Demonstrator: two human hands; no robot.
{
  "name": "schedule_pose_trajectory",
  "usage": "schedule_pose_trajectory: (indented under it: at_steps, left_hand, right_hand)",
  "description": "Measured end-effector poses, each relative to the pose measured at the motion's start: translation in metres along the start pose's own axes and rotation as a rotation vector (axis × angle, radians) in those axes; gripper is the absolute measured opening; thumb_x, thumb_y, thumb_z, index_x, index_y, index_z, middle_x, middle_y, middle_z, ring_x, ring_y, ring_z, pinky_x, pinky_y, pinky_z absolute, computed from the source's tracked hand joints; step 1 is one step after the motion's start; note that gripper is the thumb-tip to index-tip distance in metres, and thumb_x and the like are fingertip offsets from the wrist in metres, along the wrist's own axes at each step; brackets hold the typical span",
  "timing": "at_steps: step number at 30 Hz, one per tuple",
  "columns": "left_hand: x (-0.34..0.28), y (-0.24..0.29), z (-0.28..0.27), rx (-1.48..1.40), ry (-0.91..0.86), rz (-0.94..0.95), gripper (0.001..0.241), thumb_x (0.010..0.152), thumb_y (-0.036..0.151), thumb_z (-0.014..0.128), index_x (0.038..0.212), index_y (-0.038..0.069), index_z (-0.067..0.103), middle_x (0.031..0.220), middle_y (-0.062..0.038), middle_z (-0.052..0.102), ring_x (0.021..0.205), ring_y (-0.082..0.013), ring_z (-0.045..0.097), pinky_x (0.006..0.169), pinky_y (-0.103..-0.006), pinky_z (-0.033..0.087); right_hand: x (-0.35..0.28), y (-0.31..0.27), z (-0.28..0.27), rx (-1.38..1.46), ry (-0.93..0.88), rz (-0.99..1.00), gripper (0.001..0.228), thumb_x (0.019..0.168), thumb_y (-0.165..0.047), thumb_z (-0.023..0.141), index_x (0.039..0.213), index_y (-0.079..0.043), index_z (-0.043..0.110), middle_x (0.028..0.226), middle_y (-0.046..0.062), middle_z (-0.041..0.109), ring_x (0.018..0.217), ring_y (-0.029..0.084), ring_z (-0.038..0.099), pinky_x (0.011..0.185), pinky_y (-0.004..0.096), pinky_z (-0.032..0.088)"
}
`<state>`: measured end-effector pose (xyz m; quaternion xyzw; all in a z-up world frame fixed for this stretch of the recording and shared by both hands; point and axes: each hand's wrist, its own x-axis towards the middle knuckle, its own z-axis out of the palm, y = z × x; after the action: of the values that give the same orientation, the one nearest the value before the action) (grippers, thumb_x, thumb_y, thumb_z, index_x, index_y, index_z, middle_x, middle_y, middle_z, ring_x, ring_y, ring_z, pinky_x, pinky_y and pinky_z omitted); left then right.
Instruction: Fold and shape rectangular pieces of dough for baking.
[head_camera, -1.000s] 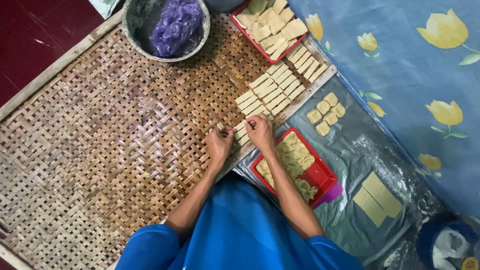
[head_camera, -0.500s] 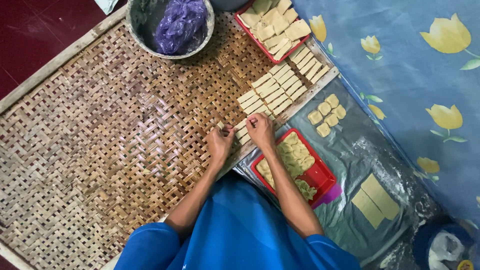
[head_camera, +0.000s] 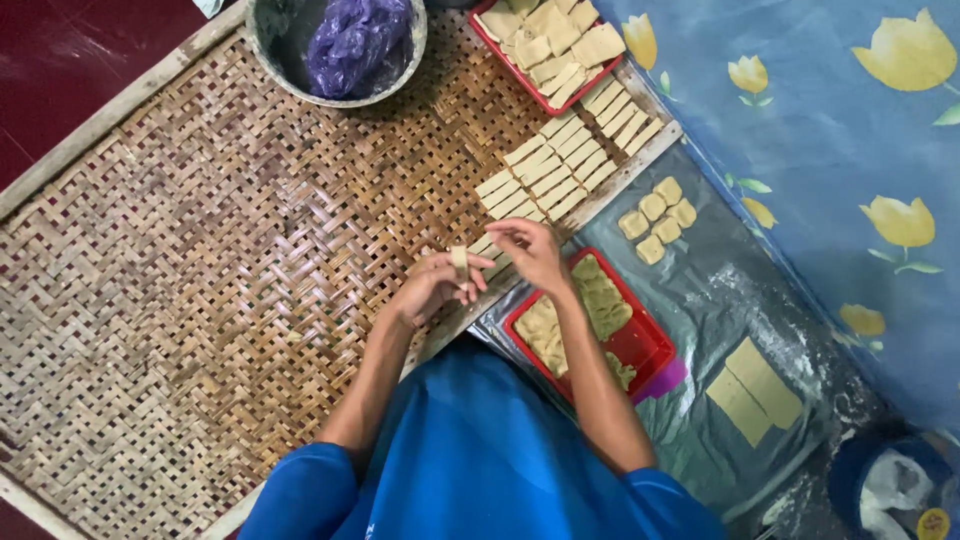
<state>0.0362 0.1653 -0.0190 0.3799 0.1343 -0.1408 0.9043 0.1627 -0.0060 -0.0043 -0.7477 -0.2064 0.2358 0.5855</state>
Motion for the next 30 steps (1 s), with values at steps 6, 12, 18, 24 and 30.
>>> schedule_pose_trajectory:
  at_steps: [6,12,18,24,30]
  left_hand:
    - [0.006,-0.006,-0.002,0.043,-0.032,-0.023,0.040,0.074,-0.004,0.052,0.110,-0.013,0.067,0.092,-0.021,0.071,0.072,-0.0271,0.075,0.060,-0.0297,0.064]
    - [0.010,-0.010,-0.011,0.185,0.114,0.069,0.035,0.100,0.007,0.060,0.129,-0.012,0.063,0.105,-0.028,0.072,0.085,-0.0284,0.076,0.072,-0.0323,0.066]
    - [0.018,-0.021,-0.024,-0.045,0.393,0.106,0.052,0.105,0.043,0.060,0.120,-0.005,0.071,0.099,-0.019,0.077,0.084,-0.0188,0.078,0.077,-0.0256,0.066]
    - [0.019,-0.018,-0.022,0.382,0.526,0.249,0.028,0.087,0.009,0.083,0.114,0.008,0.079,0.086,-0.011,0.076,0.072,-0.0152,0.073,0.072,-0.0268,0.062]
    - [0.060,-0.056,-0.056,0.681,0.737,0.280,0.020,0.084,0.017,0.084,0.103,0.014,0.082,0.078,-0.002,0.074,0.070,-0.0083,0.066,0.069,-0.0245,0.056]
  right_hand:
    - [-0.002,-0.032,0.010,-0.109,-0.301,-0.060,0.017,0.086,-0.011,0.080,0.102,-0.006,0.080,0.085,0.015,0.068,0.076,0.019,0.063,0.066,0.037,0.052]
    - [0.002,-0.027,0.003,0.009,-0.204,0.117,0.018,0.092,-0.011,0.077,0.109,-0.005,0.076,0.078,0.003,0.067,0.073,0.007,0.058,0.062,0.022,0.050]
    - [0.013,0.005,-0.005,0.237,-0.197,0.258,0.013,0.095,-0.012,0.072,0.103,-0.002,0.072,0.086,0.012,0.074,0.078,0.015,0.074,0.069,0.029,0.063]
    - [0.031,0.020,-0.012,-0.039,-0.214,0.151,0.018,0.087,0.002,0.068,0.104,-0.001,0.074,0.087,0.017,0.074,0.081,0.023,0.075,0.075,0.034,0.062]
    - [0.038,0.053,0.000,-0.340,0.015,0.110,0.022,0.084,-0.010,0.075,0.104,-0.018,0.076,0.087,0.007,0.078,0.082,0.020,0.078,0.071,0.031,0.062]
